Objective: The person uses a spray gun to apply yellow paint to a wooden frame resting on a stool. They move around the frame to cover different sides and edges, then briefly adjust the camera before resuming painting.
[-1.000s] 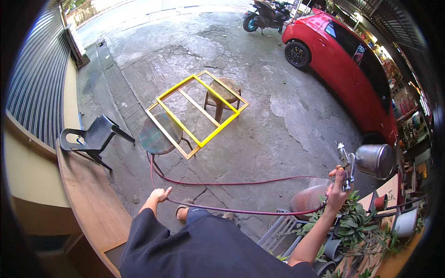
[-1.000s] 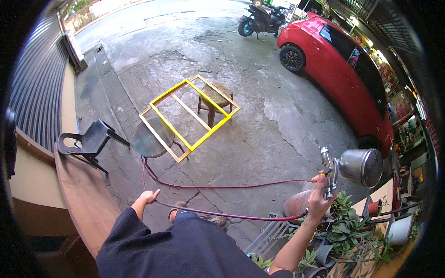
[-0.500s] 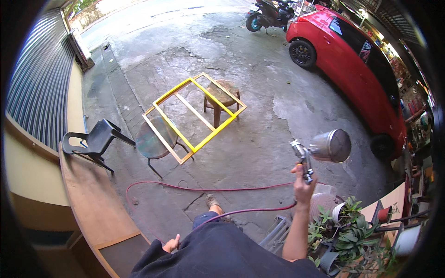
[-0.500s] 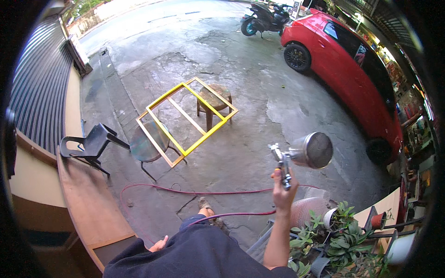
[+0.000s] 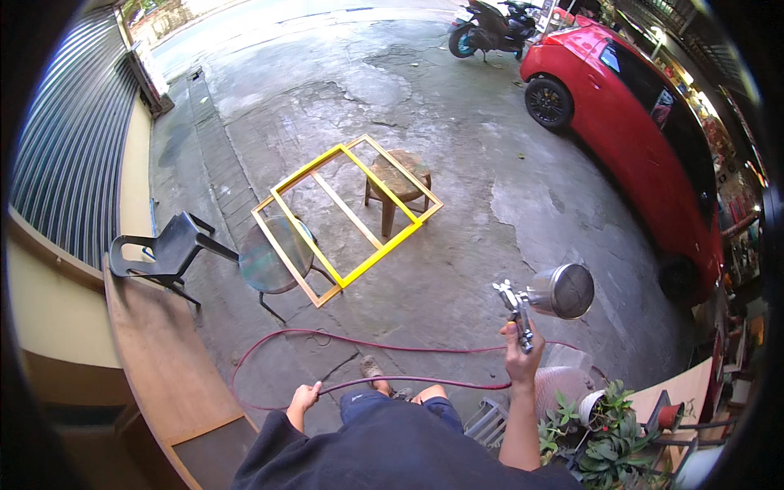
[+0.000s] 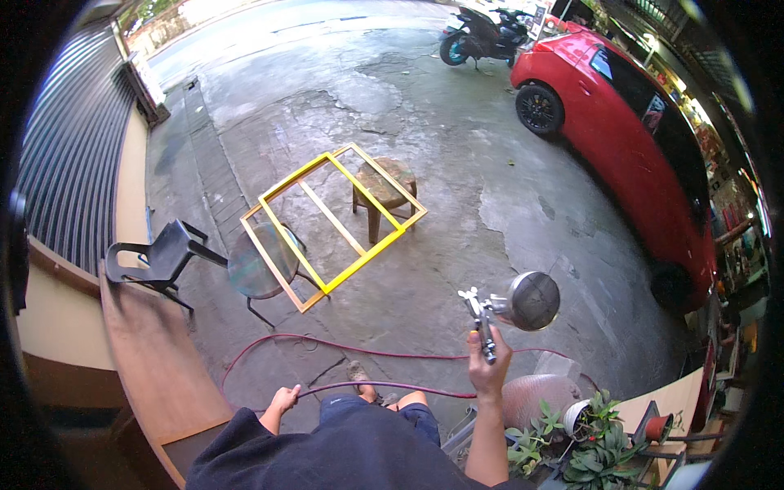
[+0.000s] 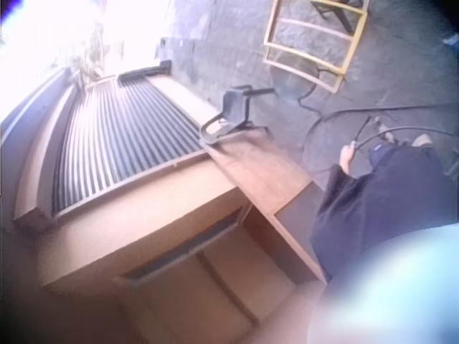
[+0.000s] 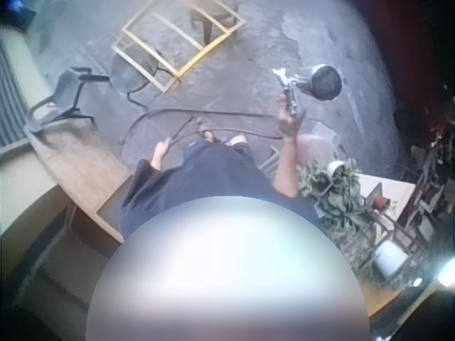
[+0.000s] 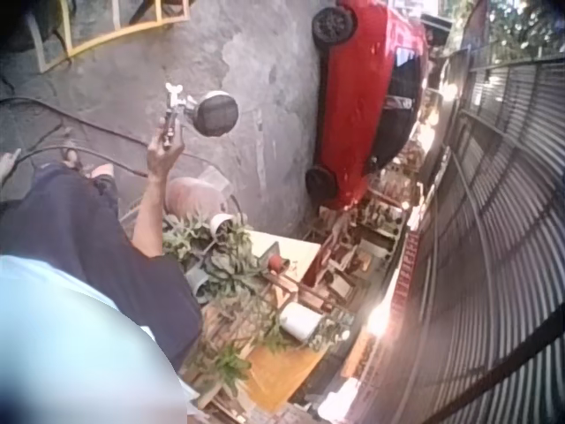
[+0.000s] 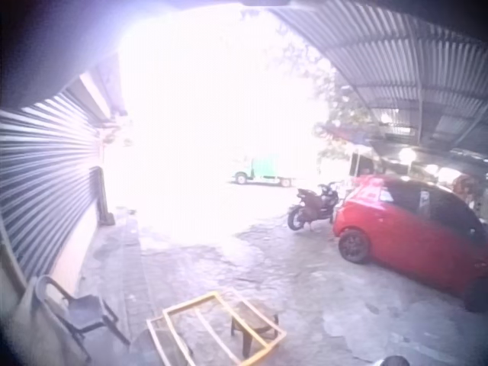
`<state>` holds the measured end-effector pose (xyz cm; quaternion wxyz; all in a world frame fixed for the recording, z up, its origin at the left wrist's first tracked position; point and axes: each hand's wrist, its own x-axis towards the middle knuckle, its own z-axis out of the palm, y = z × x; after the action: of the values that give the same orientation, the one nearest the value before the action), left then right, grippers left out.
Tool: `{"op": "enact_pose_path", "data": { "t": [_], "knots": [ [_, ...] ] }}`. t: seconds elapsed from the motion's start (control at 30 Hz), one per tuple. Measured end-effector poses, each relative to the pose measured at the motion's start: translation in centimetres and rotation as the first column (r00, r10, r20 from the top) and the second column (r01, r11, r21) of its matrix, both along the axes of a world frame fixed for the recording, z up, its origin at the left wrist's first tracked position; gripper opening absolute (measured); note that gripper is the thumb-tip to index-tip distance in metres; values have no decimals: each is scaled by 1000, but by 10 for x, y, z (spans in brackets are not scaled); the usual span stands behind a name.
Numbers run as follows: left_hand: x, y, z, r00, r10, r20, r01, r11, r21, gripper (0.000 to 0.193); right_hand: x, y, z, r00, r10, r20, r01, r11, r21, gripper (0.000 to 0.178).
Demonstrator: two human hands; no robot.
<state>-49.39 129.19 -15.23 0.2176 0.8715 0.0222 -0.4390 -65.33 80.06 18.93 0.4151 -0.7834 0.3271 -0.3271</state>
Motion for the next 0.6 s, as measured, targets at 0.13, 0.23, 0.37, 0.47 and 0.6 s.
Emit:
{"op": "enact_pose_path", "data": {
  "t": [0.13, 0.23, 0.37, 0.47, 0.6],
  "knots": [
    [4, -43, 3, 996, -77, 51, 78, 996, -35, 69, 13, -34, -10, 996, -79, 28, 81, 994, -69, 22],
    [0, -64, 9, 967, -124, 221, 163, 972, -168, 68, 27, -61, -24, 994, 78, 81, -64, 984, -164, 17],
    [-10, -99, 50, 984, -125, 124, 133, 989, -59, 62, 36, -101, -23, 990, 138, -30, -140, 987, -73, 17],
    [-27, -134, 87, 992, -99, 74, 98, 995, 19, 60, 46, -125, -39, 984, 167, -63, -170, 984, -44, 20],
    [-29, -167, 102, 992, -105, 70, 104, 994, 21, 57, 41, -153, -49, 944, 324, -59, -328, 940, -94, 23]
  ]
}}
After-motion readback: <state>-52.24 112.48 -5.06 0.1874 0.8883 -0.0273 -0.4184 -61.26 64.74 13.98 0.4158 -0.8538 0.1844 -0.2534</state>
